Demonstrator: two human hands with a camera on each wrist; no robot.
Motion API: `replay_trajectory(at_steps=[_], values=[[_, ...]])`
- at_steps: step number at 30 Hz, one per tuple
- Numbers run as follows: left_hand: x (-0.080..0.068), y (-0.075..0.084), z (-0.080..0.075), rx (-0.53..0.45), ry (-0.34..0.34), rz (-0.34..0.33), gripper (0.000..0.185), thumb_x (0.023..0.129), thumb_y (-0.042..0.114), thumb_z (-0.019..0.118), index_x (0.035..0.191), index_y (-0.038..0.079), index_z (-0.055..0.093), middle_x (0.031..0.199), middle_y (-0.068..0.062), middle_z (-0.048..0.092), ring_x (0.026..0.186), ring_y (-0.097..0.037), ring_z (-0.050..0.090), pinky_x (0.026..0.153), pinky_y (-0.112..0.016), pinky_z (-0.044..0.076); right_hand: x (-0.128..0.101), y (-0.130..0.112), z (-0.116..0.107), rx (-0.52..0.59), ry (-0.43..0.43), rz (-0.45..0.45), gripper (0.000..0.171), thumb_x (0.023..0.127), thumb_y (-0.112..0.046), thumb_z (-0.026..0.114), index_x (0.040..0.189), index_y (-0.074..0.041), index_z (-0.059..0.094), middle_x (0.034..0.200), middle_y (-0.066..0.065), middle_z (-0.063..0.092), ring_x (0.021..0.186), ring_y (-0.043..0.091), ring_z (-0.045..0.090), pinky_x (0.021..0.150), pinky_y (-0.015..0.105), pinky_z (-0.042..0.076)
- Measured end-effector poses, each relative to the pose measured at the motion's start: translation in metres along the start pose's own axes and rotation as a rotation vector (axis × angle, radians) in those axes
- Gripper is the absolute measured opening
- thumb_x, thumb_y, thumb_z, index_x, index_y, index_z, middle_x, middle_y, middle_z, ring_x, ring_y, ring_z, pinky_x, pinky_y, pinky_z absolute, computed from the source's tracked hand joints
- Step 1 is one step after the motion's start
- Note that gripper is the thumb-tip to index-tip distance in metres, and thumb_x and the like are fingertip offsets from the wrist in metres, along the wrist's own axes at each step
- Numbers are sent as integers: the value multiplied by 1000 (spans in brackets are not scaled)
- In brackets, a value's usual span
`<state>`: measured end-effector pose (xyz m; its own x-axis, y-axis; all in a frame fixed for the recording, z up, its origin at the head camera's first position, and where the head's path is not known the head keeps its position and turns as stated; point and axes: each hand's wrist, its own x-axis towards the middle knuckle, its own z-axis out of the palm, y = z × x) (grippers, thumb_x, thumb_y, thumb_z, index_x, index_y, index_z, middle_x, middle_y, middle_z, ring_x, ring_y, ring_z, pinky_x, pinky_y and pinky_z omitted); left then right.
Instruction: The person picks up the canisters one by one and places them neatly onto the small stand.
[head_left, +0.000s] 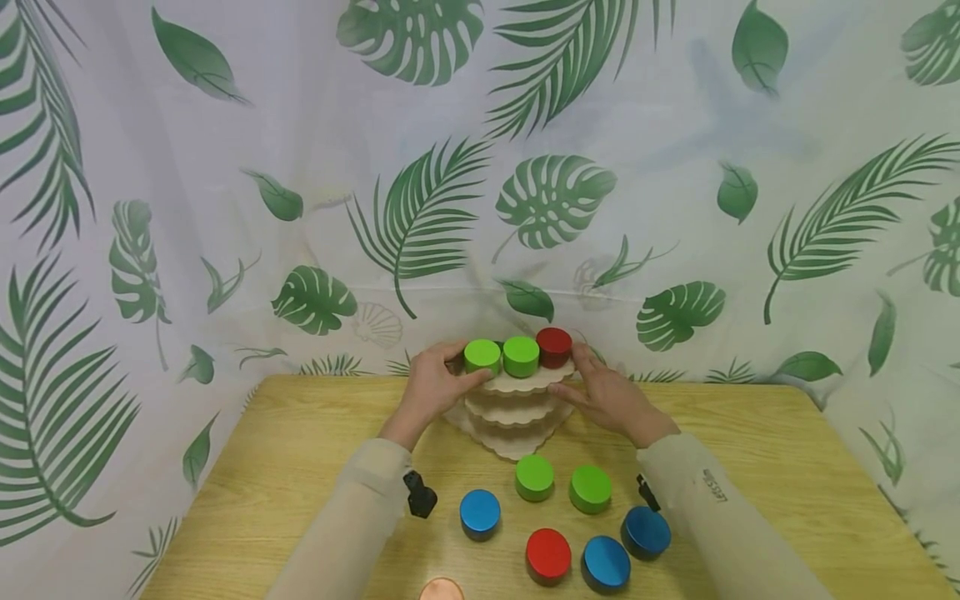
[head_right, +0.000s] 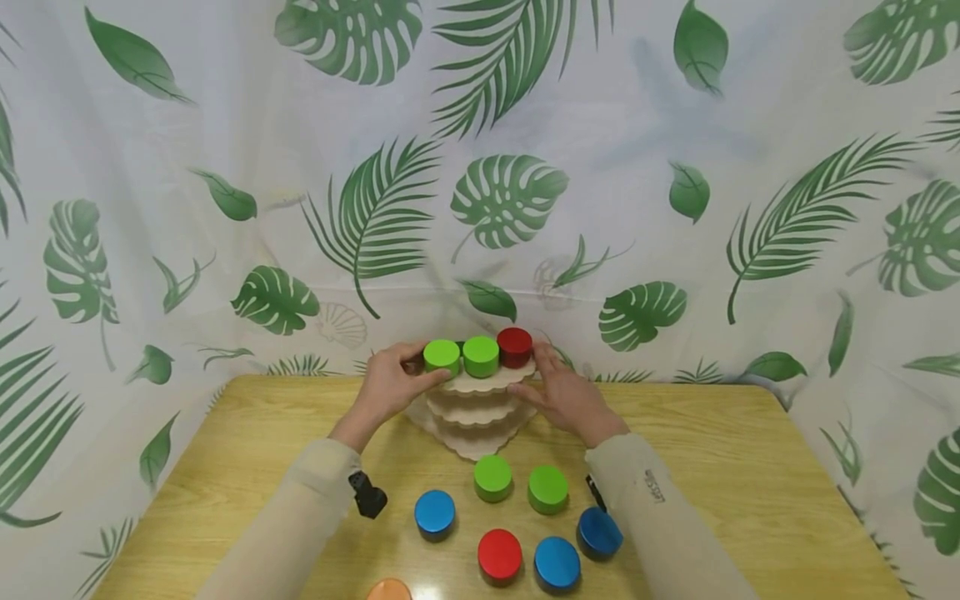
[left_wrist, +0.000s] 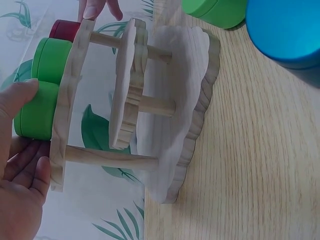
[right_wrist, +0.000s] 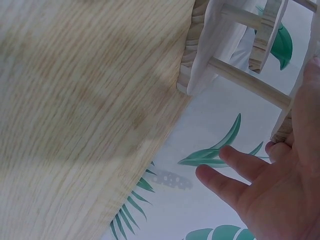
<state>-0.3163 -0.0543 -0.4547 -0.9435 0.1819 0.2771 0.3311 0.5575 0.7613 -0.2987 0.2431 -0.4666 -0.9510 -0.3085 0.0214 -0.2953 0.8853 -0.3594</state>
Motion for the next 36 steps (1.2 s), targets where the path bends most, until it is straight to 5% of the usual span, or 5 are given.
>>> replay_trajectory(at_steps=[19, 27, 36], values=[[1, 1, 1, 18, -17, -18, 71, 87, 38, 88, 144, 2, 64, 121, -15, 74, 105, -29, 69, 87, -41, 60, 0, -1, 0, -1, -3, 4, 95, 108, -54, 53, 165, 9, 11, 172, 29, 16, 147, 52, 44, 122, 64, 37], [-12, -8, -9, -209, -30, -43, 79, 91, 35, 85, 157, 10, 50, 137, -17, 68, 125, -34, 67, 106, -48, 57, 1, -1, 0, 2, 3, -6, 94, 108, -53, 53, 165, 9, 11, 172, 30, 16, 146, 52, 44, 121, 65, 36], [-41, -27, -23, -293, 65, 18, 46, 91, 22, 85, 132, 5, 72, 118, -19, 76, 105, -29, 74, 94, -40, 62, 1, 1, 0, 11, -6, -1, 96, 107, -57, 51, 165, 8, 10, 173, 29, 15, 150, 51, 38, 123, 66, 32]])
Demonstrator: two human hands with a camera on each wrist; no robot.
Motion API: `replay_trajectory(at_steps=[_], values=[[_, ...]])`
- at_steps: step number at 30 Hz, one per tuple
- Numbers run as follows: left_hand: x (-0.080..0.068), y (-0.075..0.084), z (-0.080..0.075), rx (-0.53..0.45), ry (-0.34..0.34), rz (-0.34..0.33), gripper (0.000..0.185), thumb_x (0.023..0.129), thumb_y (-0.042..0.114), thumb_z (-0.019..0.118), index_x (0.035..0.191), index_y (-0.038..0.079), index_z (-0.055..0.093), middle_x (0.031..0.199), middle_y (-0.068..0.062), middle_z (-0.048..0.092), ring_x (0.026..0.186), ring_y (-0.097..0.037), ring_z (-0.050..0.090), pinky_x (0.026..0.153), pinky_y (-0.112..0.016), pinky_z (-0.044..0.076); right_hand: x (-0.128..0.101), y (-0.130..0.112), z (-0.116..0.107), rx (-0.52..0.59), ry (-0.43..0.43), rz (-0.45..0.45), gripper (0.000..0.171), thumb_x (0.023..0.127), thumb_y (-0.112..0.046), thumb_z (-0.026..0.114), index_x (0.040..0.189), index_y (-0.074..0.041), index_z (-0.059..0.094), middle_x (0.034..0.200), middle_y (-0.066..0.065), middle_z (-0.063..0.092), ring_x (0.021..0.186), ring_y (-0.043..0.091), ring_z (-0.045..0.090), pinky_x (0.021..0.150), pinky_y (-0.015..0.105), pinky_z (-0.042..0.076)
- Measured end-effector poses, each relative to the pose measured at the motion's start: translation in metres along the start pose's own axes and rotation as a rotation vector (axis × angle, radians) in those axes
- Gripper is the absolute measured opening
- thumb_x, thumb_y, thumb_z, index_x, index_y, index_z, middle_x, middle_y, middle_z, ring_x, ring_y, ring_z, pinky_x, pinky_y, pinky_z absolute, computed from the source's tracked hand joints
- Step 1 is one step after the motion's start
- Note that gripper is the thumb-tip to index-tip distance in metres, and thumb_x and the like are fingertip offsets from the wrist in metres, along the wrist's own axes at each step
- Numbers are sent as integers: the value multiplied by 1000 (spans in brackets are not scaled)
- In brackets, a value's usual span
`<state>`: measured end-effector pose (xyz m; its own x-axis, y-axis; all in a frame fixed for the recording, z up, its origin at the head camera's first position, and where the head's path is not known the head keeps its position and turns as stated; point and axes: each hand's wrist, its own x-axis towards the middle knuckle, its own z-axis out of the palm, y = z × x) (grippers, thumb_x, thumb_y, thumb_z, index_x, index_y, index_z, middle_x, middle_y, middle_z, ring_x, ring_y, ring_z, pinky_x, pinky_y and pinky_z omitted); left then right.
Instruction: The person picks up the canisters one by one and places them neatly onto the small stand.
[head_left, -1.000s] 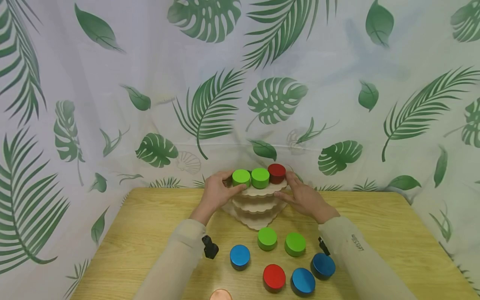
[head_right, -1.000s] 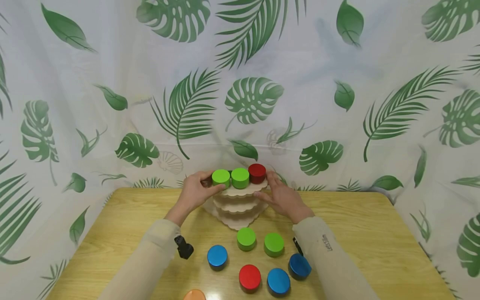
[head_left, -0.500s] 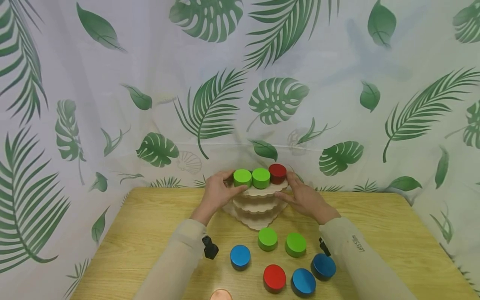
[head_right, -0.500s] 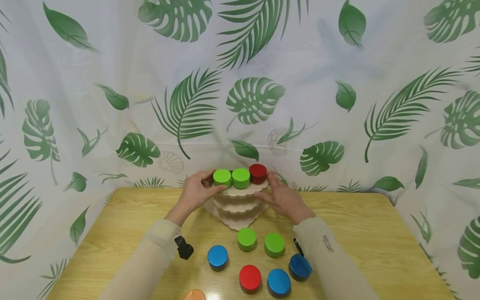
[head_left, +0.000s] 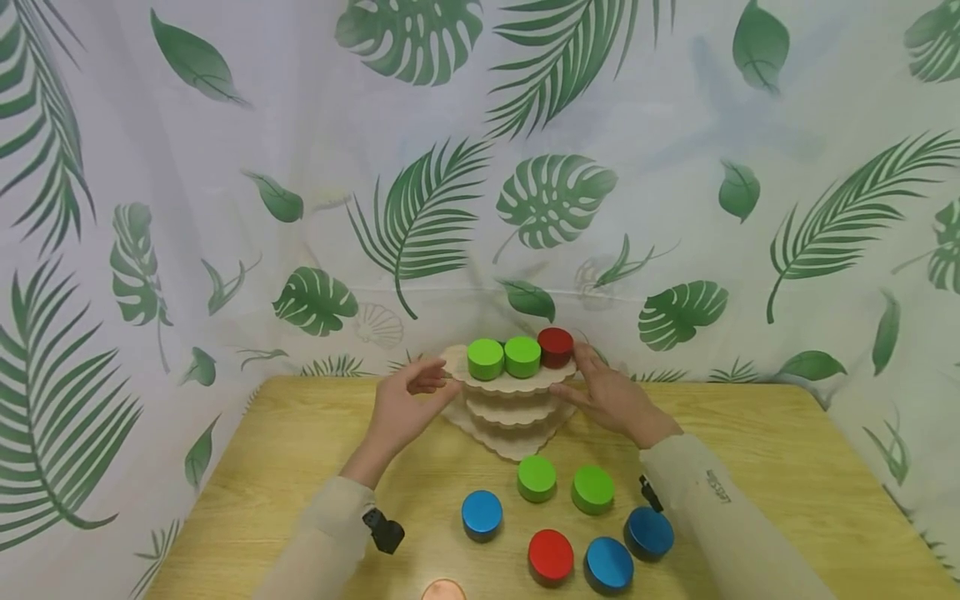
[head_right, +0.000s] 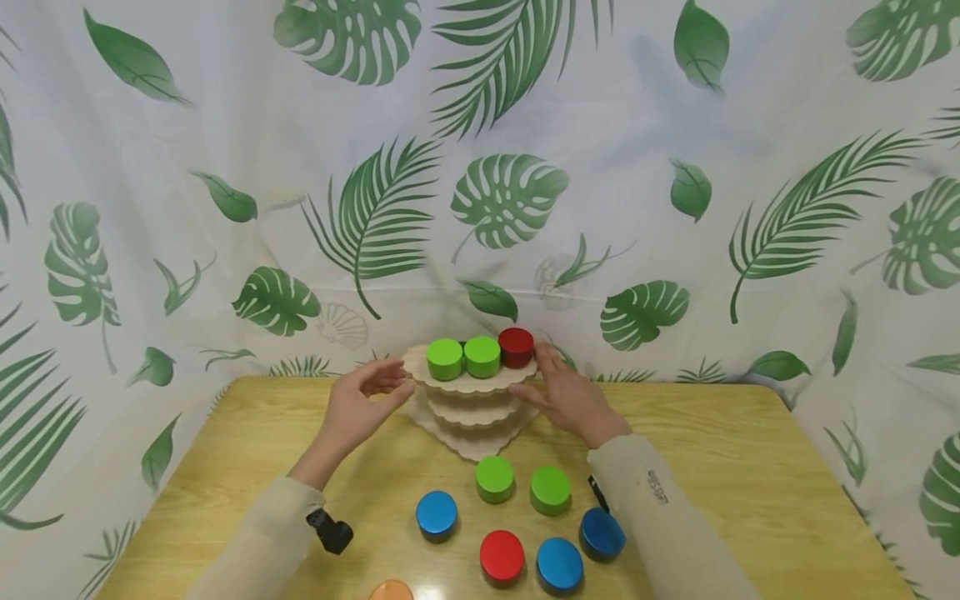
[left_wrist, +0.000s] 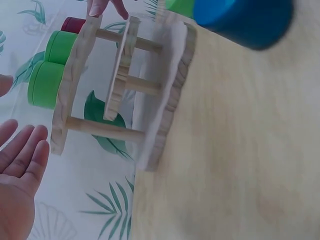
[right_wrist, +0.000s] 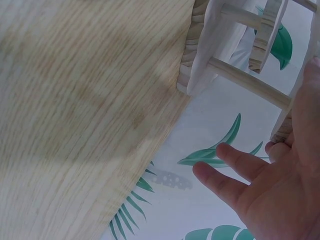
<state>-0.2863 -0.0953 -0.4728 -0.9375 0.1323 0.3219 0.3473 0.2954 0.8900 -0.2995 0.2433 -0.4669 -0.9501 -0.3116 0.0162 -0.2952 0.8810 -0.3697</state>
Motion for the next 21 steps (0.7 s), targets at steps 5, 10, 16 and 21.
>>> replay_trajectory(at_steps=[5, 10, 16, 21], values=[[-17, -7, -11, 16, -63, -25, 39, 93, 23, 83, 126, 6, 75, 113, -14, 78, 100, -23, 74, 91, -36, 62, 0, 1, 1, -5, -1, 2, 96, 108, -56, 51, 165, 8, 10, 173, 29, 14, 149, 51, 40, 123, 64, 35], [-33, -11, -13, 13, -134, -58, 34, 93, 21, 83, 124, 9, 76, 114, -10, 79, 100, -18, 74, 93, -36, 61, 0, 1, 1, -4, 1, 4, 95, 108, -55, 52, 165, 9, 10, 172, 30, 14, 151, 52, 37, 123, 63, 34], [-53, -17, -8, -28, -240, -113, 41, 93, 24, 82, 130, 10, 73, 119, -17, 77, 104, -18, 74, 95, -34, 60, 0, 1, 2, -9, 0, 6, 96, 108, -56, 51, 165, 9, 11, 173, 30, 14, 150, 51, 38, 123, 63, 35], [-66, -24, -4, -47, -335, -138, 54, 92, 27, 83, 139, 5, 67, 127, -19, 74, 115, -26, 72, 104, -41, 58, 1, 2, 3, -10, 2, 0, 96, 108, -57, 50, 165, 9, 10, 173, 30, 14, 149, 52, 40, 122, 64, 37]])
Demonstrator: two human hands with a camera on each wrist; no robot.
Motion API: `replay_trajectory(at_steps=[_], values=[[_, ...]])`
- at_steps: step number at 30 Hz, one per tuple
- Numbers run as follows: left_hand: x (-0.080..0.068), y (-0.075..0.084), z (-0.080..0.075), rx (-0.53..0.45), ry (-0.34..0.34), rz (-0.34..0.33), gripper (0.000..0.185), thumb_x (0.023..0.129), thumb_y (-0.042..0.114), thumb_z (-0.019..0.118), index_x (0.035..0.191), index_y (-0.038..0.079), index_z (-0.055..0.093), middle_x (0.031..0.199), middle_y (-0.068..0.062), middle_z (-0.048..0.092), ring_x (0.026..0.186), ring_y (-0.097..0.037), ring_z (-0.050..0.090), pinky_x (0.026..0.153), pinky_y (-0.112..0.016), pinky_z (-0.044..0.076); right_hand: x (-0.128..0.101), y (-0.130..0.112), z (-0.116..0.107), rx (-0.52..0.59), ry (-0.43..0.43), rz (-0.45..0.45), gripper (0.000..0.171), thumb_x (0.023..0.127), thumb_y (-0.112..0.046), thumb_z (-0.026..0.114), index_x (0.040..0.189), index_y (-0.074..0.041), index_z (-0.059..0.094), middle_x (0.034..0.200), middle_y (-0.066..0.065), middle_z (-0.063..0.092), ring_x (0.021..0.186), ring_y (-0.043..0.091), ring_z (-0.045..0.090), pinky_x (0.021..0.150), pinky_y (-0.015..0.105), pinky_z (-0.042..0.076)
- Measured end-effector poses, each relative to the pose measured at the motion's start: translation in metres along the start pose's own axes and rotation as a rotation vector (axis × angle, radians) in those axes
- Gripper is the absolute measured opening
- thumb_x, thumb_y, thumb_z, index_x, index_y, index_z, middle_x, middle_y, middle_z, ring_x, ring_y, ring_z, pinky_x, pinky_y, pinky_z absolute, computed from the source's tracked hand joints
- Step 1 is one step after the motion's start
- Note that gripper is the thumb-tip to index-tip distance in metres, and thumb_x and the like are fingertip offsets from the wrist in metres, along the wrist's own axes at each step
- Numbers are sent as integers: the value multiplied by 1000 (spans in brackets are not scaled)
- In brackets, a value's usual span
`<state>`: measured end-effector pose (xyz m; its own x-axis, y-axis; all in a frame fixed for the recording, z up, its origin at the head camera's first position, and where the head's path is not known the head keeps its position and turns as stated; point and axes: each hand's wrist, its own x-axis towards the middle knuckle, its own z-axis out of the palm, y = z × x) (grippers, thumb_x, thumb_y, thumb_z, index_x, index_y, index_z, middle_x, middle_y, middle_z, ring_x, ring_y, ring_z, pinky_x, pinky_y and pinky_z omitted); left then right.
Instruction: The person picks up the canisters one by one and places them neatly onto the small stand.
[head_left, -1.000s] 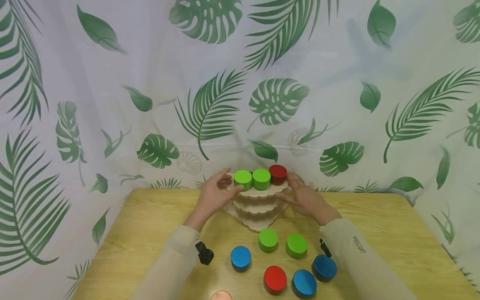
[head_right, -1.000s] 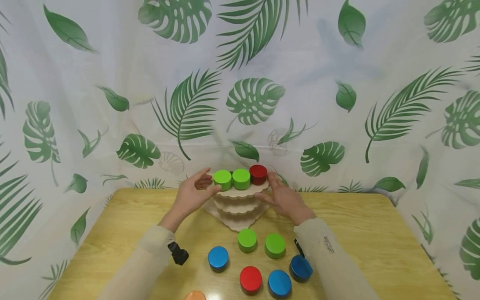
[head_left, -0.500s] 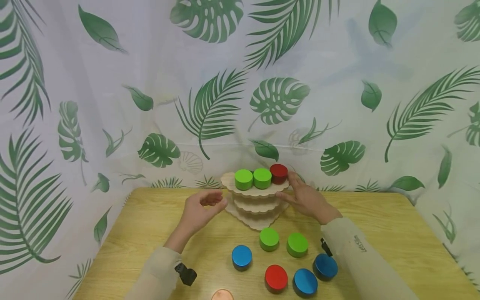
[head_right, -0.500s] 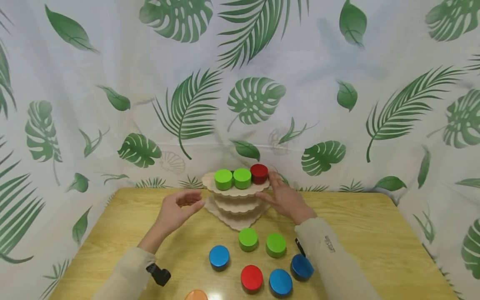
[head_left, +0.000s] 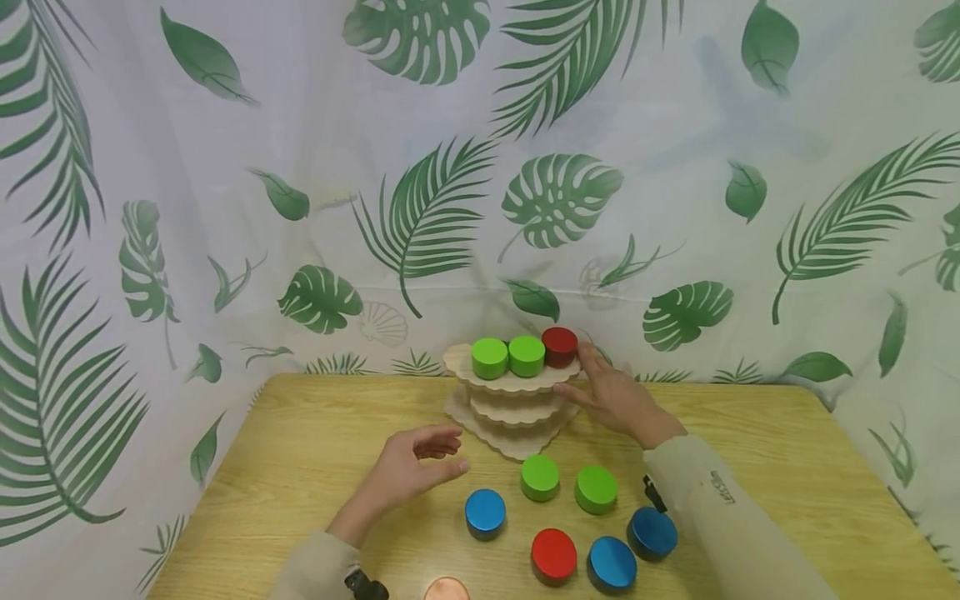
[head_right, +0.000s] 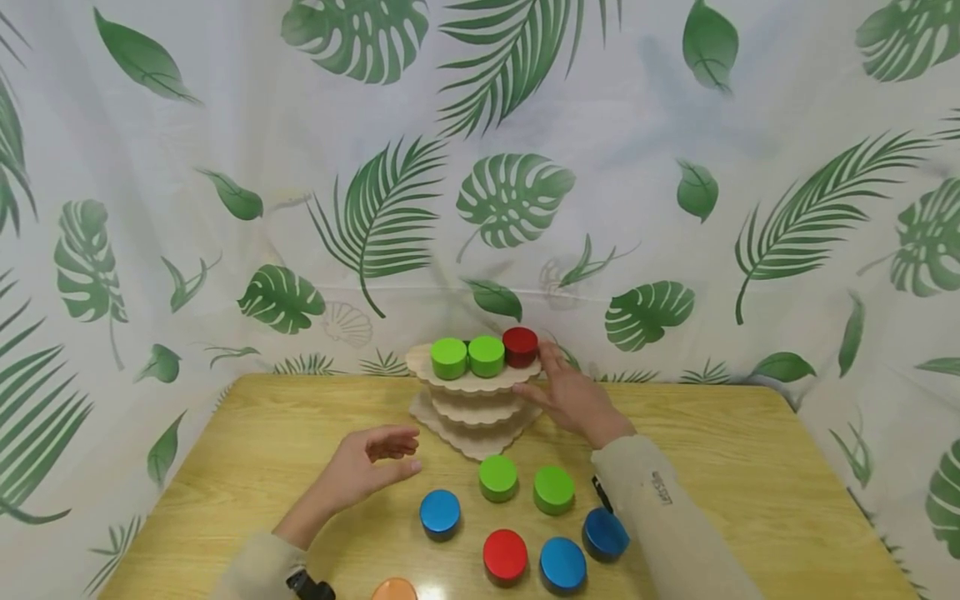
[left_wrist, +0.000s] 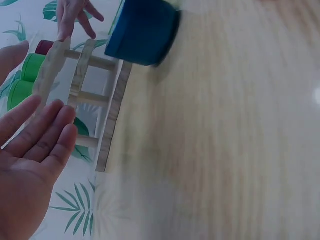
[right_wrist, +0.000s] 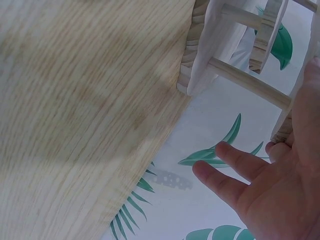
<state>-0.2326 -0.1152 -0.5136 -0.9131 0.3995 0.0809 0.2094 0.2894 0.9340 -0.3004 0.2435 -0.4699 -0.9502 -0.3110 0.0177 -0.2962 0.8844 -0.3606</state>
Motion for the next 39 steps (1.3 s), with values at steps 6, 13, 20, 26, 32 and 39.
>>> replay_trajectory(at_steps=[6, 13, 20, 26, 32, 39], values=[[-12, -4, 5, 6, -137, -38, 62, 90, 29, 85, 144, 6, 64, 133, -16, 72, 125, -30, 68, 111, -46, 54, 0, 0, 0, -4, 0, -1, 96, 108, -57, 50, 165, 9, 10, 172, 30, 15, 145, 53, 45, 121, 64, 37], [-21, -13, 9, 69, -221, -21, 73, 85, 32, 91, 146, 6, 61, 135, -12, 72, 127, -29, 68, 111, -39, 54, -1, -2, -2, 10, -1, 1, 96, 108, -55, 52, 165, 9, 10, 172, 31, 15, 144, 54, 46, 120, 65, 38], [-24, -18, 14, 102, -241, 9, 78, 83, 34, 92, 148, 8, 59, 136, -9, 72, 128, -25, 67, 111, -29, 52, -1, -2, -2, 3, -11, 13, 97, 108, -58, 49, 165, 8, 9, 173, 30, 12, 147, 53, 42, 122, 64, 35], [-24, -16, 16, 144, -263, 4, 79, 83, 37, 92, 149, 9, 59, 139, -7, 71, 131, -22, 66, 113, -29, 50, 0, -1, 0, 5, -18, 21, 97, 108, -60, 48, 166, 7, 8, 174, 29, 12, 149, 52, 40, 123, 64, 34], [-24, -15, 19, 150, -271, 4, 78, 82, 34, 93, 148, 8, 60, 141, -7, 70, 132, -22, 66, 114, -28, 49, 1, 0, -1, 9, -11, 12, 97, 108, -59, 49, 166, 8, 9, 173, 29, 12, 148, 52, 41, 123, 63, 36], [-23, -18, 22, 175, -284, -3, 78, 83, 37, 92, 148, 8, 60, 142, -1, 70, 135, -18, 63, 119, -34, 46, 0, 0, -1, 3, -15, 21, 97, 108, -59, 49, 165, 8, 10, 173, 29, 13, 148, 52, 41, 123, 63, 35]])
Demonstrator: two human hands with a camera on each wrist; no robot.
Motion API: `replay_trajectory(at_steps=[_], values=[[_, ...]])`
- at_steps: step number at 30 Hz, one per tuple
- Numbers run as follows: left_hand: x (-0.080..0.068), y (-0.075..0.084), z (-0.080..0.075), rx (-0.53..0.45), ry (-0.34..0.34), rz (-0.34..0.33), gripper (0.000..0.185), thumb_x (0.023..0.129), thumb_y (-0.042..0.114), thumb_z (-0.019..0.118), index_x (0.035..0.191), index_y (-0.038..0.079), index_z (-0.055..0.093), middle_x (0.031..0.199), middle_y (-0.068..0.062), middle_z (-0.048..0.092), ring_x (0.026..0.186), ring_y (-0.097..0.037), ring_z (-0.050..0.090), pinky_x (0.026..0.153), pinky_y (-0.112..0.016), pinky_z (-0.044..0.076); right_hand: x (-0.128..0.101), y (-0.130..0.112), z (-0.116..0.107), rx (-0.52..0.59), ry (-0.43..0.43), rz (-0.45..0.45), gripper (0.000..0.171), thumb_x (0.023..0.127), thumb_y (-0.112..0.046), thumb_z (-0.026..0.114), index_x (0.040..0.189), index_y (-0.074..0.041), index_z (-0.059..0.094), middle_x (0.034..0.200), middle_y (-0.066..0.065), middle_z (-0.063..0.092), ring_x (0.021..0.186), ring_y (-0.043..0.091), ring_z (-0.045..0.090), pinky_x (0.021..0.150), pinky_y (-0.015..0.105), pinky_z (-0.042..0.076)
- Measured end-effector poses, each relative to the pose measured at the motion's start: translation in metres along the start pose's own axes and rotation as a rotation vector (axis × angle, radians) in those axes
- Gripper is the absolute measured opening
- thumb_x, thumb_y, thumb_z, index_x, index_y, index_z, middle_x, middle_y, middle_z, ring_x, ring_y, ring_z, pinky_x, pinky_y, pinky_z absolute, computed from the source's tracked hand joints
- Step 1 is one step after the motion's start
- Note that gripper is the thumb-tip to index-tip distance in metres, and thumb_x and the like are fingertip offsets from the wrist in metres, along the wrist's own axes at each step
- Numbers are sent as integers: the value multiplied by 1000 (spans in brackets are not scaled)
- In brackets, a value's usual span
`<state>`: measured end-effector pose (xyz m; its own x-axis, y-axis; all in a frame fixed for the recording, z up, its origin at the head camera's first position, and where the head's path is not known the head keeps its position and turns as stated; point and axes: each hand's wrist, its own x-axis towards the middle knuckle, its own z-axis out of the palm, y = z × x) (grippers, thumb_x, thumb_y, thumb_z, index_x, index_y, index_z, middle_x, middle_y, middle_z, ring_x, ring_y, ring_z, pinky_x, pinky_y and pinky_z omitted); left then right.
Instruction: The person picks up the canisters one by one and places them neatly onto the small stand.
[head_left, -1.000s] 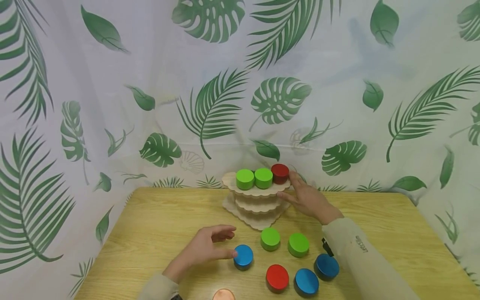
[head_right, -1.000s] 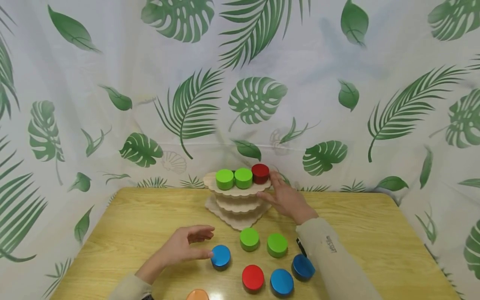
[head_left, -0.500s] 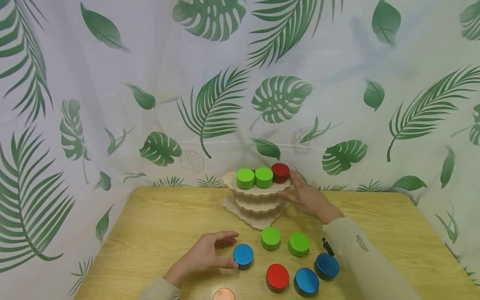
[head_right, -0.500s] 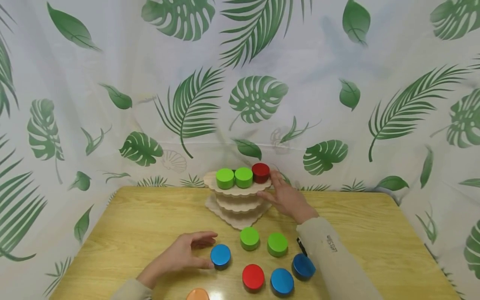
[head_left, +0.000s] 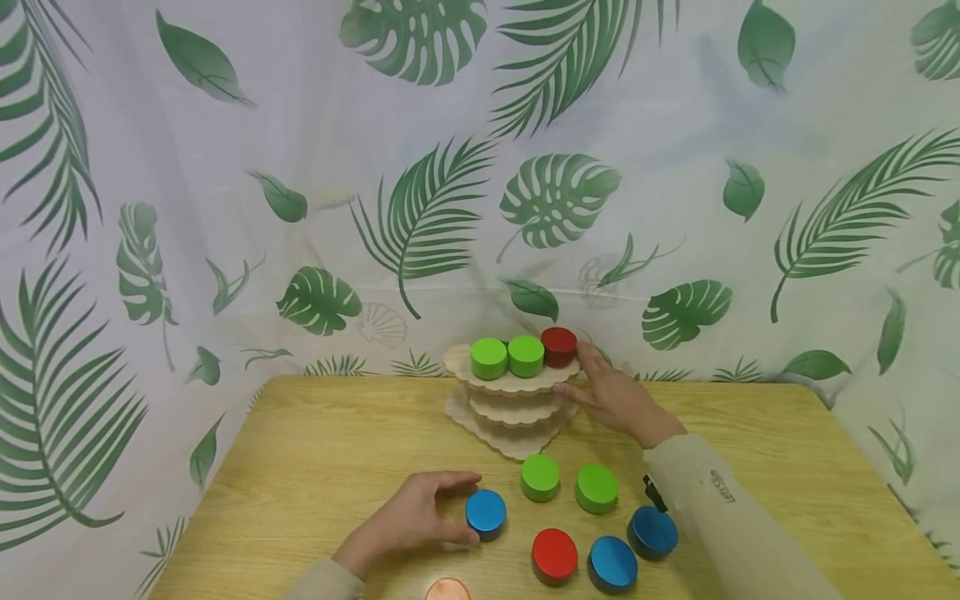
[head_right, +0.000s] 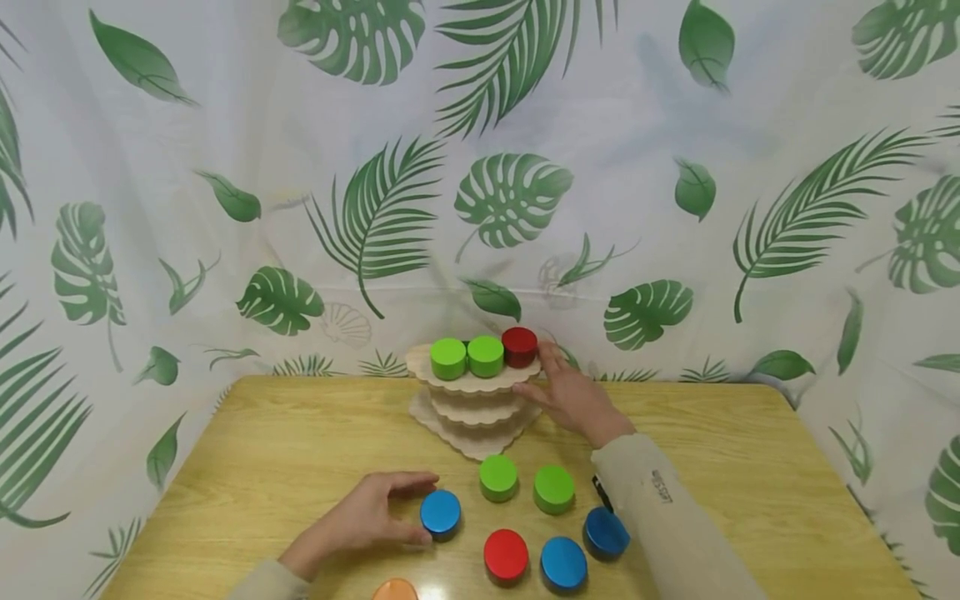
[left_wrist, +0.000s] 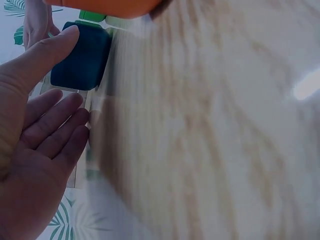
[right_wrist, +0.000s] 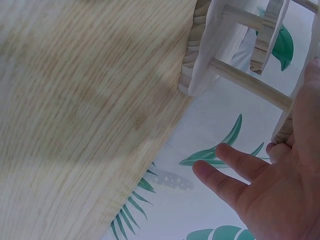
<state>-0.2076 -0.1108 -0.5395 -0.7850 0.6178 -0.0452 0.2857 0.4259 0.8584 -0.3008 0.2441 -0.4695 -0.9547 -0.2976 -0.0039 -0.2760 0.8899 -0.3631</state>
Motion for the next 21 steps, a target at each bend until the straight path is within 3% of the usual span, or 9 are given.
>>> replay_trajectory(at_steps=[15, 21], values=[[-2, -1, 6, 78, 49, 8, 75, 81, 43, 92, 145, 14, 65, 142, 1, 69, 137, -22, 60, 118, -40, 48, -1, -1, -1, 3, 14, -19, 96, 108, -56, 51, 165, 9, 10, 172, 30, 15, 146, 52, 44, 122, 63, 37], [-2, -2, 10, 95, 56, 5, 65, 81, 42, 92, 139, 19, 70, 136, 3, 72, 131, -18, 64, 113, -38, 52, -2, 0, 0, 0, 14, -19, 96, 108, -56, 51, 165, 9, 10, 172, 30, 15, 145, 52, 46, 121, 63, 37]])
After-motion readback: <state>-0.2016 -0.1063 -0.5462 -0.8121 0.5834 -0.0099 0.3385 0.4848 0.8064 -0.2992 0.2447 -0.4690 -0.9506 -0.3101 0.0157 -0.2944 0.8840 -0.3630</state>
